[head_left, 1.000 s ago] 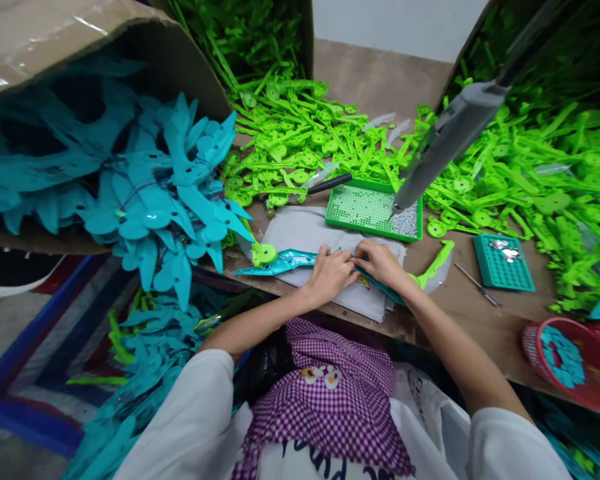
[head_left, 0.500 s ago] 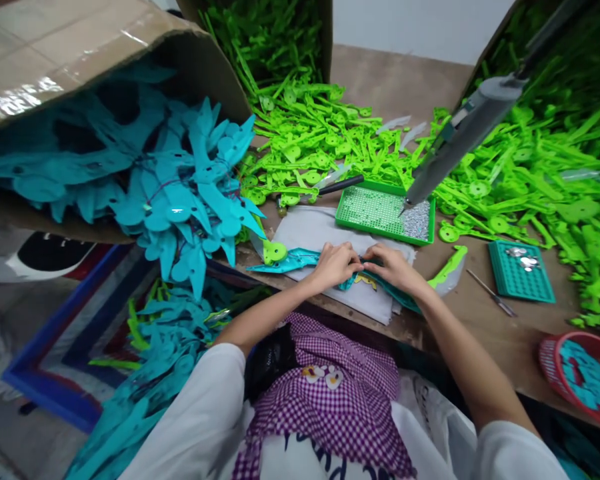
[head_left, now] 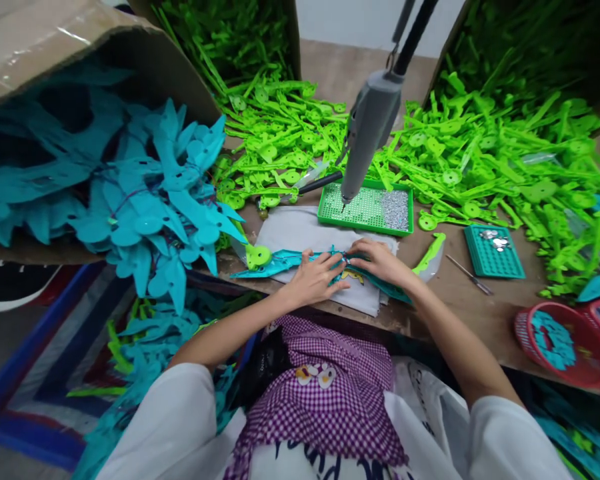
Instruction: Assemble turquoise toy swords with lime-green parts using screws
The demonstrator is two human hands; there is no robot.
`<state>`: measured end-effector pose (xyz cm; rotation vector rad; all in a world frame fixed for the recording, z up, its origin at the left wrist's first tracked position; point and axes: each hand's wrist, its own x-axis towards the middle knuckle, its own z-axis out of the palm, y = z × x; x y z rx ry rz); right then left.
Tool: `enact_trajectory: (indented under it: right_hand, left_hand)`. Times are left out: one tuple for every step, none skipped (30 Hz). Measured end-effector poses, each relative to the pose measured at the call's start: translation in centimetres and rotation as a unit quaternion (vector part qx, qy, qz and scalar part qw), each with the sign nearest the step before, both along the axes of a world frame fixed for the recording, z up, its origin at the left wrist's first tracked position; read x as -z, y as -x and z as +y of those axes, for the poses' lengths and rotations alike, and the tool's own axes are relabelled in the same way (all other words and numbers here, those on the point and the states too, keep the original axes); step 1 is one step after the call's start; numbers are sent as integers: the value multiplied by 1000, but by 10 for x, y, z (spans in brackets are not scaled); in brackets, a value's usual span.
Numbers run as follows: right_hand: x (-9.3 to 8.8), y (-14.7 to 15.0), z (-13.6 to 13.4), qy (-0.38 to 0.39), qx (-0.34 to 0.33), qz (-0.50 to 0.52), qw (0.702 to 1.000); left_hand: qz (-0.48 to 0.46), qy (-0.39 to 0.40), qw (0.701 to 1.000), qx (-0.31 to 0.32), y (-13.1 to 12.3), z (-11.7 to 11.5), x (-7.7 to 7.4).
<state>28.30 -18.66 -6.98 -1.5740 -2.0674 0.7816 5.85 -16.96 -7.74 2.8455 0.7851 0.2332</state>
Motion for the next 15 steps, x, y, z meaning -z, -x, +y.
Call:
enact_trajectory:
  right_hand:
    - [-4,-7,-5,-14,23,26,999]
    - [-7,-14,-12,-33,61,47,996]
    - [-10,-20,-21,-55,106,56,991]
    - [-11,-25,-31,-74,146,53,985]
    - [-10,-27,-42,-86,172,38,981]
    - [-8,-27,-53,-92,183,13,979]
    - [-5,-25,-63,-94,185,-15,978]
    - [-1,-21,-71,-94,186,-41,977]
    - [4,-15,-77,-95,191,-61,975]
    - [8,-10,-81,-99,199,-75,972]
    - [12,-4,-83,-104,205,-83,970]
    - [14,1,-83,-107,209,-87,968]
    - [17,4,-82,-109,210,-88,968]
    - [18,7,-80,-108,209,-89,968]
    - [18,9,-78,-105,208,-89,968]
  left_hand:
    - [3,1,1000,1,0,0,0]
    - [4,1,1000,0,1,0,0]
    - [2,0,1000,-3,1,0,1]
    - [-2,-1,1000,-7,1,-1,3]
    - [-8,-1,1000,-12,1,-2,6]
    - [-16,0,1000,-15,2,-4,10]
    - [-25,1,1000,-18,2,-5,13]
    - [-34,2,999,-22,2,-6,17]
    - [-43,3,999,-25,3,-7,20]
    - [-51,3,998,-28,3,-7,23]
    - [-57,3,998,-30,3,-8,25]
    - [-62,3,998,-32,3,-8,27]
    - [-64,4,997,-34,4,-7,28]
    - [-66,5,997,-36,4,-7,28]
    - [-66,7,997,-37,4,-7,28]
